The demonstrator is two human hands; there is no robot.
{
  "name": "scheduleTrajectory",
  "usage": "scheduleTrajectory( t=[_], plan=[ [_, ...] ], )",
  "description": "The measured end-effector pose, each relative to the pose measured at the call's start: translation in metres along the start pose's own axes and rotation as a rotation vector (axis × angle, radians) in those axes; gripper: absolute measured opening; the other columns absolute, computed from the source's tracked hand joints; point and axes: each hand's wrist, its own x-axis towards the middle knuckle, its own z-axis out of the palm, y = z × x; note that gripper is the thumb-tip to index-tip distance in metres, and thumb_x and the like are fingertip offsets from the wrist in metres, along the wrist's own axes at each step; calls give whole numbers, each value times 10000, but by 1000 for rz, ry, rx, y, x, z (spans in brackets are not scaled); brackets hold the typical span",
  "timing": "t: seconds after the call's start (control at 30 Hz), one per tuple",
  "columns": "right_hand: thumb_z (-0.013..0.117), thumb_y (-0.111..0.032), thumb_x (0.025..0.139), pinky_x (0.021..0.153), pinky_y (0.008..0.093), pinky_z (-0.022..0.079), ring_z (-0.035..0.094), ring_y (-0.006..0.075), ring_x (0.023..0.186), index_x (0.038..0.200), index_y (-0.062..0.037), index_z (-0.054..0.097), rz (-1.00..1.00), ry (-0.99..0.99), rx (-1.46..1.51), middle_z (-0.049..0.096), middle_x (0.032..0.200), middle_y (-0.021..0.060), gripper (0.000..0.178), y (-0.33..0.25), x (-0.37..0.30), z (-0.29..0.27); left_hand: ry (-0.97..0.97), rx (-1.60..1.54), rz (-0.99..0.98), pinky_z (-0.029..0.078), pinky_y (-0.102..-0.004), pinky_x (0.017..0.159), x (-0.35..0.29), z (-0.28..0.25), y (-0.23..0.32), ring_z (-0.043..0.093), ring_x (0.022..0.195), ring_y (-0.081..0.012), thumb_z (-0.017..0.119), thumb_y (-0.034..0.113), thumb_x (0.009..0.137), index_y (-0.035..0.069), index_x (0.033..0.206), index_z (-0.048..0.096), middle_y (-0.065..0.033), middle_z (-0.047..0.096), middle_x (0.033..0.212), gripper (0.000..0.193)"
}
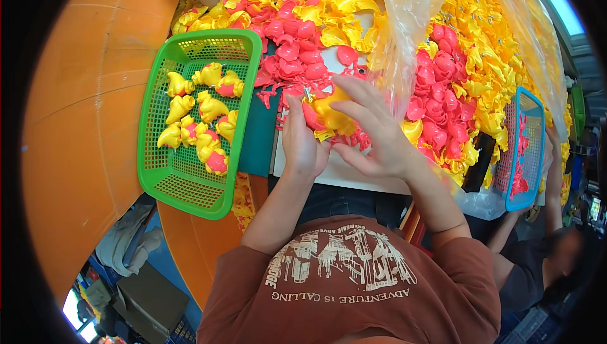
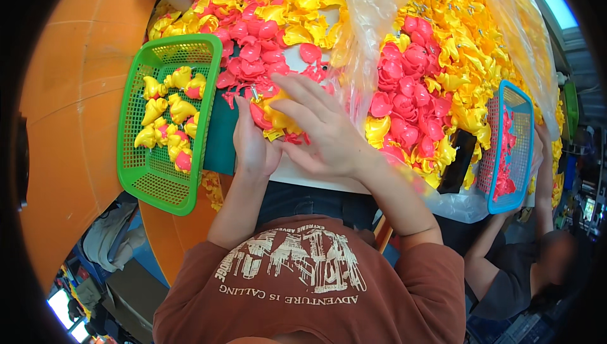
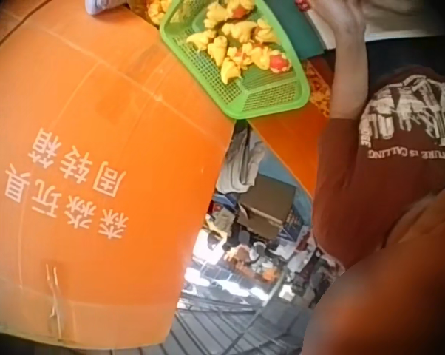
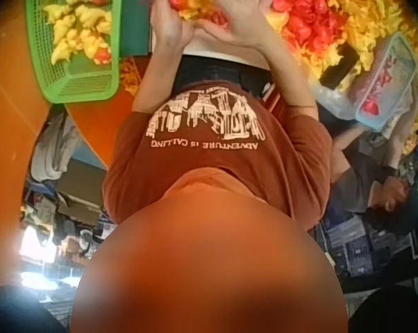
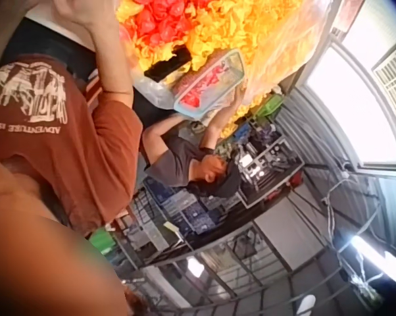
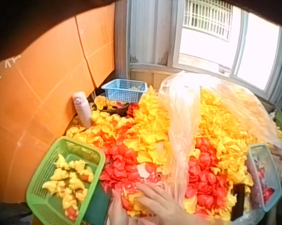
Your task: Assembling small plastic toy ducks from multiple colored components on a factory workbench.
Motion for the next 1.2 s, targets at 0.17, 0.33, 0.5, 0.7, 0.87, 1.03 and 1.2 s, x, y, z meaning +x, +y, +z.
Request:
scheduleTrajectory(
  t=[0.17, 0.33, 0.5, 0.7, 0.87, 1.03, 1.2],
  plan=[
    [760, -158, 659, 956, 440, 400, 455, 372, 1168, 1151, -43, 550, -67, -184, -117, 501, 1262, 132, 547, 5, 2, -5, -49, -8, 96, 462, -370, 910, 0, -2, -3, 544, 1089, -217, 263, 443, 976, 28, 1220, 418, -114, 523, 1193, 506],
    [787, -203, 632, 940, 424, 413, 473, 368, 1150, 1124, -32, 577, -78, -56, -79, 550, 1199, 131, 562, 1, -4, -8, 22, -57, 82, 482, -358, 879, 1, 7, 0, 572, 1034, -207, 268, 429, 979, 20, 1180, 431, -117, 556, 1122, 484],
    [804, -252, 614, 944, 427, 403, 483, 368, 1139, 1121, -27, 591, -43, -5, 17, 580, 1157, 136, 594, -3, 3, -2, -37, 146, 180, 508, -292, 765, -8, 4, -3, 593, 892, -156, 267, 430, 980, 29, 1079, 452, -98, 569, 992, 452],
    [803, -261, 618, 943, 430, 401, 497, 375, 1127, 1125, -14, 591, -35, -31, 29, 572, 1175, 147, 602, 0, -2, 0, -95, 225, 193, 484, -281, 811, -10, 4, -2, 574, 939, -139, 202, 438, 985, 25, 1093, 453, -88, 549, 1028, 495],
    [803, -243, 619, 935, 423, 413, 506, 363, 1130, 1134, -8, 591, -40, 10, 74, 570, 1181, 161, 604, -2, -1, 1, -114, 255, 205, 480, -274, 814, -12, 7, 3, 574, 933, -138, 205, 449, 982, 29, 1080, 454, -84, 550, 1018, 498],
    [806, -230, 615, 962, 428, 400, 478, 366, 1175, 1162, -10, 579, -8, -25, 74, 552, 1212, 170, 632, -2, -1, 2, -55, 191, 174, 464, -292, 862, -17, 14, 4, 548, 1005, -153, 217, 466, 974, 27, 1139, 412, -100, 524, 1086, 507],
    [803, -227, 627, 992, 435, 376, 437, 372, 1223, 1192, -20, 566, 33, -46, 158, 532, 1244, 172, 646, 1, -1, 4, -17, 262, 202, 483, -279, 811, -20, 14, 4, 544, 962, -140, 258, 415, 986, -13, 1172, 370, -111, 513, 1069, 480]
  ],
)
